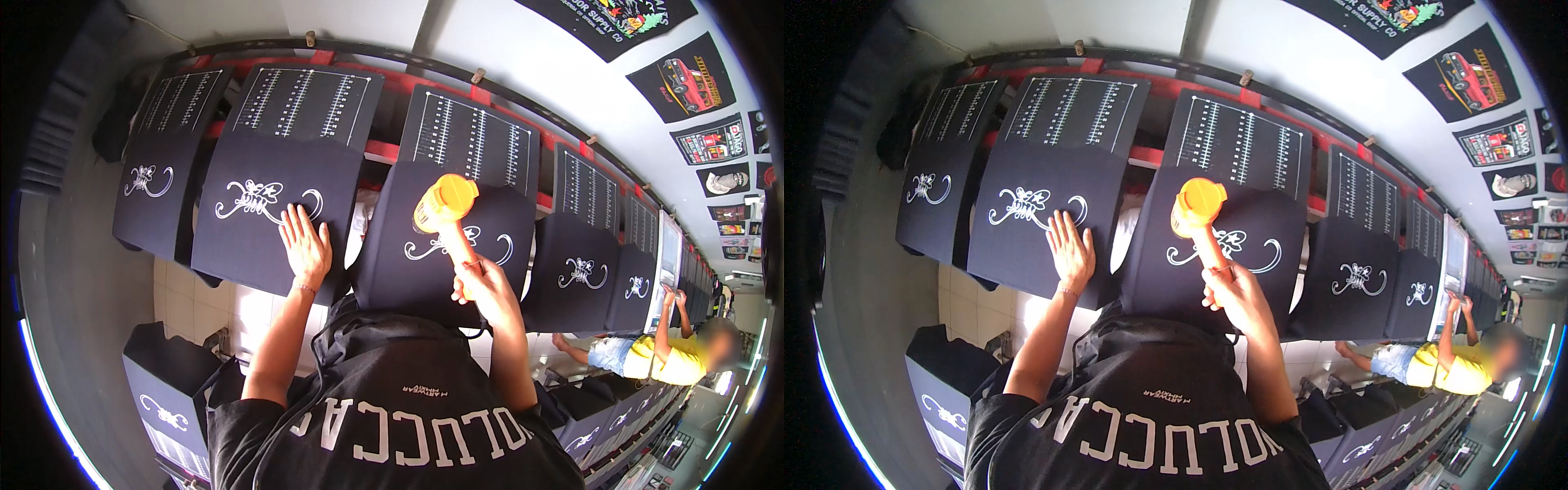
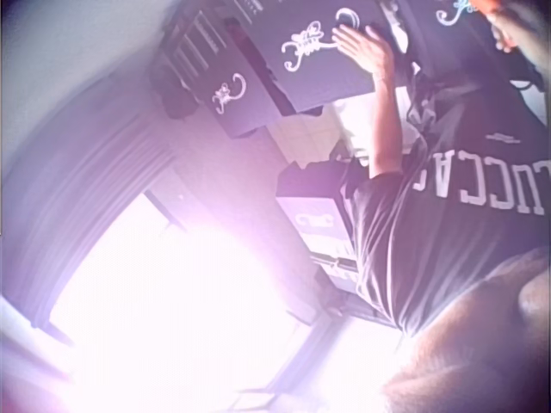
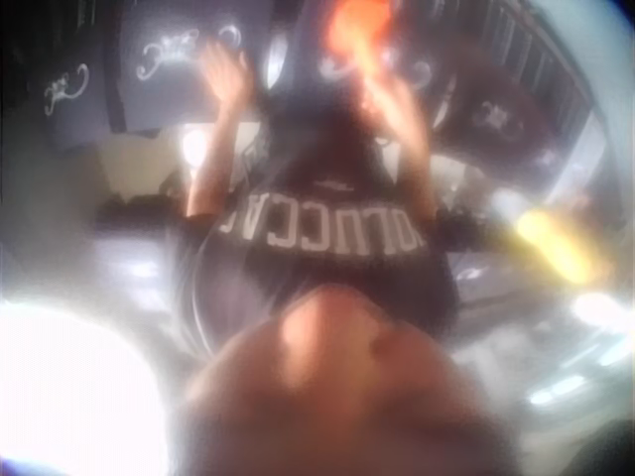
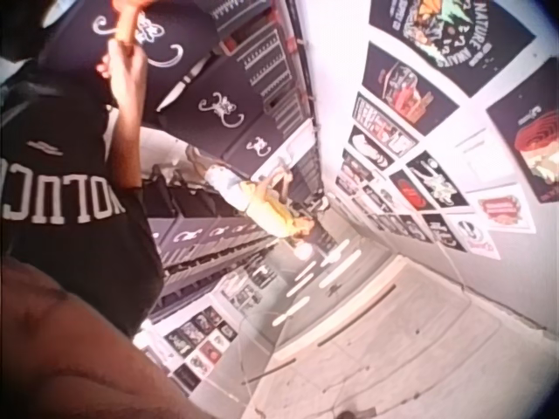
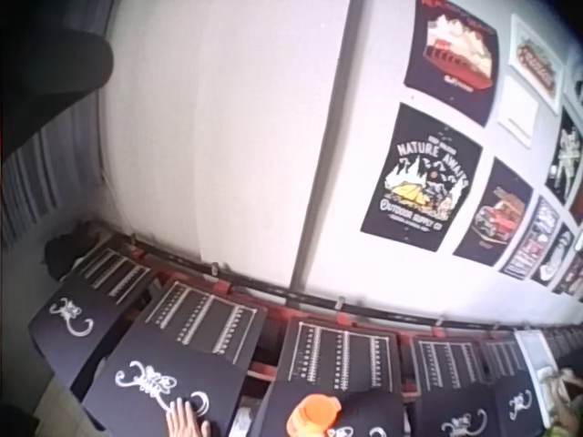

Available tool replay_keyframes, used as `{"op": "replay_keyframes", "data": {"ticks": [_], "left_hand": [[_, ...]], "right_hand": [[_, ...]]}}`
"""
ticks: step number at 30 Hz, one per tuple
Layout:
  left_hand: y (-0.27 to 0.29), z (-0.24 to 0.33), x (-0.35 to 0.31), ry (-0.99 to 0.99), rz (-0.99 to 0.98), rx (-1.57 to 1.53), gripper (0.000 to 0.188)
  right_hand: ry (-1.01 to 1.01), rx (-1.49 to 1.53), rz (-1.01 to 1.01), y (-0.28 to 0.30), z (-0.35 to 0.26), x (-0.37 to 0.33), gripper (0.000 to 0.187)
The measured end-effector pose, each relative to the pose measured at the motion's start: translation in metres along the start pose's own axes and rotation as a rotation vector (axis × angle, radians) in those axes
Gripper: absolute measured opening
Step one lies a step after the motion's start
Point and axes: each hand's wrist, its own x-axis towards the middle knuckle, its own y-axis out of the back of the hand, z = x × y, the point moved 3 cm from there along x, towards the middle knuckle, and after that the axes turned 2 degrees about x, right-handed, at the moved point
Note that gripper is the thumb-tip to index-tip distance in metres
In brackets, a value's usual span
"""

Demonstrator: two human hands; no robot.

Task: The person uses a heat gun to cure ink on screen-printed t-shirts, moving systematically along a long printing rack to apply heat to each garment's design and checking the ink with their hand.

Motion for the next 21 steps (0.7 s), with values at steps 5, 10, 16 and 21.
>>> {"op": "replay_keyframes", "data": {"ticks": [5, 10, 16, 21], "left_hand": [[-0.011, 0.023, 0.026, -0.041, -0.006, -0.013, 0.064], [-0.014, 0.033, 0.017, -0.075, -0.015, -0.006, 0.064], [-0.003, 0.036, -0.02, -0.032, 0.013, 0.013, 0.061], [0.0, 0.024, -0.044, 0.174, 0.044, 0.059, 0.062]], "right_hand": [[0.021, -0.042, 0.079, 0.011, 0.004, 0.002, 0.027], [-0.016, -0.024, 0.082, 0.032, 0.01, -0.018, 0.027], [-0.056, -0.06, -0.003, 0.055, 0.018, -0.042, 0.025], [-0.061, -0.124, -0.05, 0.07, 0.017, -0.044, 0.03]]}}
